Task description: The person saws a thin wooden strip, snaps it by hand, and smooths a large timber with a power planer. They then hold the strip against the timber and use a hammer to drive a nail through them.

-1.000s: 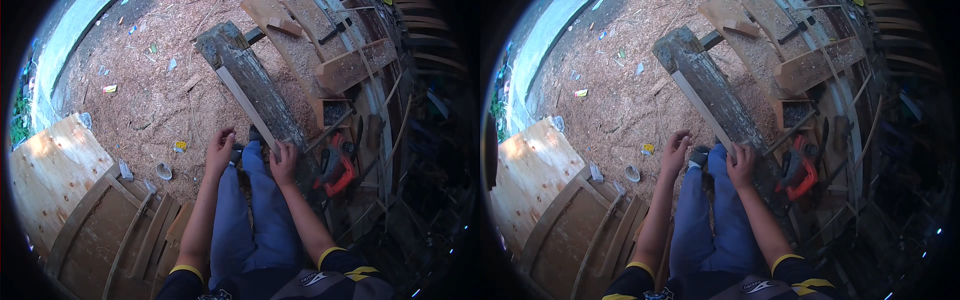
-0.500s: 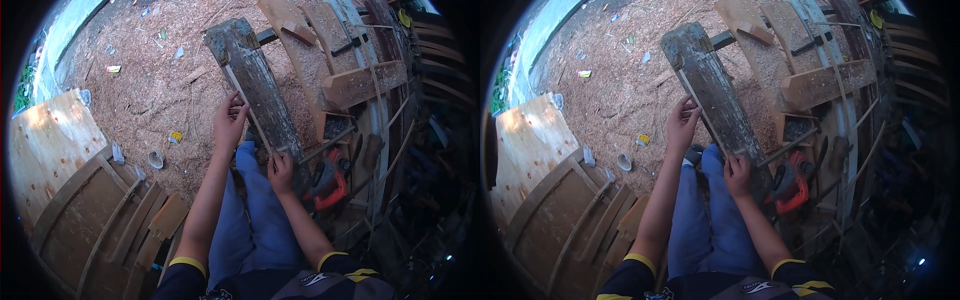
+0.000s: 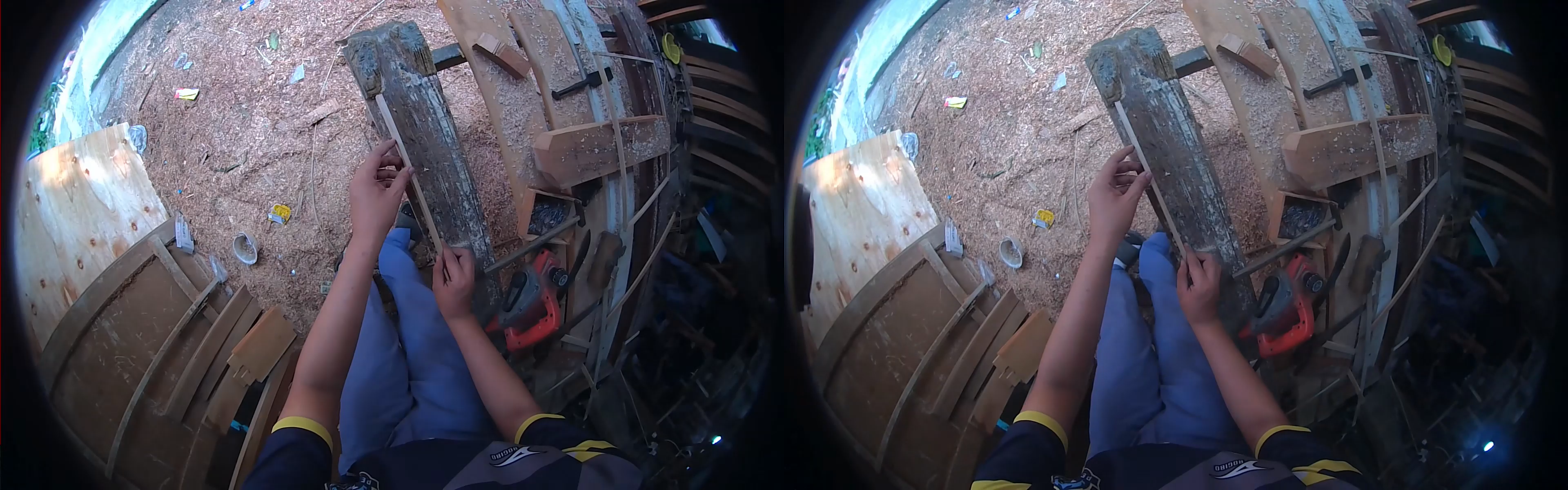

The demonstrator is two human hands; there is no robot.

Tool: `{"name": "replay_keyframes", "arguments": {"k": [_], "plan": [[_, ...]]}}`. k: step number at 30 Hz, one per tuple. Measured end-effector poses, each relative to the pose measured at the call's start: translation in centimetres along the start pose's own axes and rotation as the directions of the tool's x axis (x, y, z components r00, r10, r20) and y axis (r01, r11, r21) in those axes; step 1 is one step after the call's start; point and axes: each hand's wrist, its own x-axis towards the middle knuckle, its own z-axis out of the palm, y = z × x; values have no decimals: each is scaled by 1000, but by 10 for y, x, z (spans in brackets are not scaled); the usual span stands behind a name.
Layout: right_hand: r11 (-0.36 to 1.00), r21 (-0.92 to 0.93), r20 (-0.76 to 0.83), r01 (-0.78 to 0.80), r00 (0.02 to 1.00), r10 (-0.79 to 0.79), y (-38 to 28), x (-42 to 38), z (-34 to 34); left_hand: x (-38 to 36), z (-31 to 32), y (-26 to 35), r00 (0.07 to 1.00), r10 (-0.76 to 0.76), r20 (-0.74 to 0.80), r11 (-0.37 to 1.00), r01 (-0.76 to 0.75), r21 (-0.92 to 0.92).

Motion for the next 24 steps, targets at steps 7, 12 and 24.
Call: {"name": "replay_keyframes", "arguments": {"k": [7, 12, 24], "plan": [[999, -32, 17, 43, 999, -42, -4, 1, -2, 3, 3, 0, 1000, -21, -23, 999, 20, -45], [997, -15, 27, 72, 997, -72, -6, 1, 0, 1, 1, 2, 1000, -2, -30, 1000, 1, -19], [999, -5, 81, 53, 995, -52, -3, 5, -5, 10, 8, 9, 999, -2, -53, 999, 5, 49]]}}
